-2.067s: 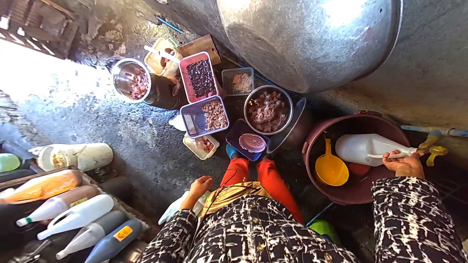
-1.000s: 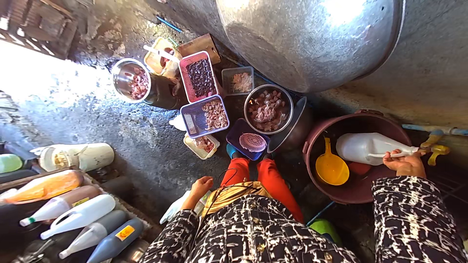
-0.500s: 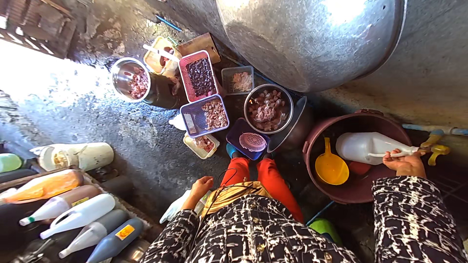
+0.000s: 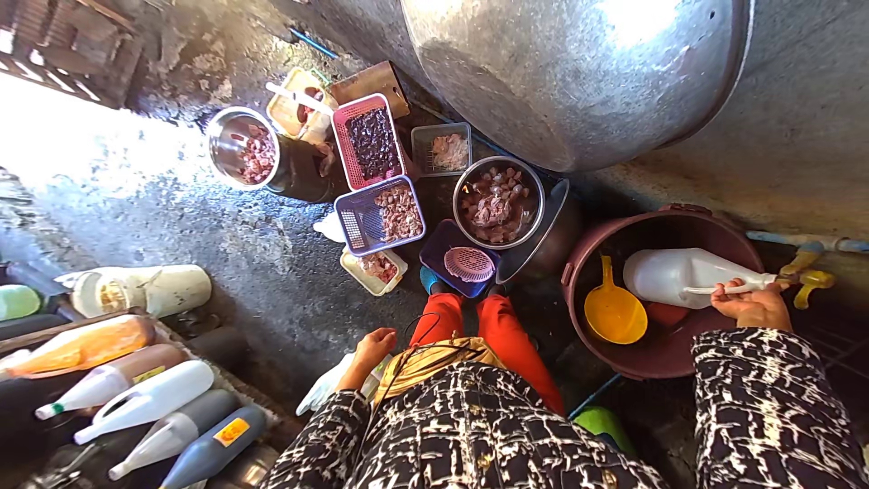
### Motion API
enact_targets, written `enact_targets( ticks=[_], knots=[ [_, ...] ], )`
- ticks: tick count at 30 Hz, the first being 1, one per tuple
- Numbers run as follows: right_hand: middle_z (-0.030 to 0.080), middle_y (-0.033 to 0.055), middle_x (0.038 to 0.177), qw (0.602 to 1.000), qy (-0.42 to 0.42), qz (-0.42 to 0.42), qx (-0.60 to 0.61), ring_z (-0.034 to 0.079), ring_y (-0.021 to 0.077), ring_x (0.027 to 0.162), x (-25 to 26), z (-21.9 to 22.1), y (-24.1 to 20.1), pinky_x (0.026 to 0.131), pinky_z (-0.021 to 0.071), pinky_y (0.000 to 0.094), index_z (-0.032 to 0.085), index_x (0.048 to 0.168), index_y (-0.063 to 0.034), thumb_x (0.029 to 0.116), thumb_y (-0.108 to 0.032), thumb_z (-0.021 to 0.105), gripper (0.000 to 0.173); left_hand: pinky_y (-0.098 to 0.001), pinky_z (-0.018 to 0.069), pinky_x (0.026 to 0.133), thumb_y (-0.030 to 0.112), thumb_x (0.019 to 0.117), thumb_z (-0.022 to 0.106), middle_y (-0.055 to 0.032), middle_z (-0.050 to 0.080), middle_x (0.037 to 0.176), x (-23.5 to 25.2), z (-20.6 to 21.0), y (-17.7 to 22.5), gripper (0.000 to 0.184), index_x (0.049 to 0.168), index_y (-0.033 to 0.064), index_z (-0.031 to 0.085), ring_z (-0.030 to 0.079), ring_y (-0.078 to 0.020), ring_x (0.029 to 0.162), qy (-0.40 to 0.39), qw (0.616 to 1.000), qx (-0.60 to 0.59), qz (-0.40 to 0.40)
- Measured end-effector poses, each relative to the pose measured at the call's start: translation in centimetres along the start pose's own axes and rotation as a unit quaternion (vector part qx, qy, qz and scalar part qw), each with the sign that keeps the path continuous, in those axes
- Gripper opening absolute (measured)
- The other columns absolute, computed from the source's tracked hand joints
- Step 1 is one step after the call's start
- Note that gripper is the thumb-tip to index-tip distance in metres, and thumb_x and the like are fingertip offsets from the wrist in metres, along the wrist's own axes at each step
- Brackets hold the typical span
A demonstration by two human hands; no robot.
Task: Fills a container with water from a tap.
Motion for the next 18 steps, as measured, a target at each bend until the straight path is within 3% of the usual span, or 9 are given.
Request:
enact_targets(
  ticks=[18],
  knots=[
    [0.054, -0.0008, 0.081, 1.0, -0.015, -0.001, 0.001, 0.058, 0.0067, 0.065, -0.5, 0.17, 0.06, 0.059, 0.051, 0.0223, 0.047, 0.105, -0.0157, 0.1101, -0.052, 0.029, 0.041, -0.0451, 0.0523, 0.097, 0.021, 0.111, 0.046, -0.0234, 0.068, 0.122, -0.18, 0.32, 0.15, 0.036, 0.136, -0.0015, 0.059, 0.069, -0.0292, 0.107, -0.002, 1.0, 0.0, -0.002]
  ],
)
Point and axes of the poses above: each hand's wrist, its own x-axis towards the middle knuckle, its own z-axis out of the palm, y = z × x, the point moved 2 cm from there along x, towards the middle knuckle
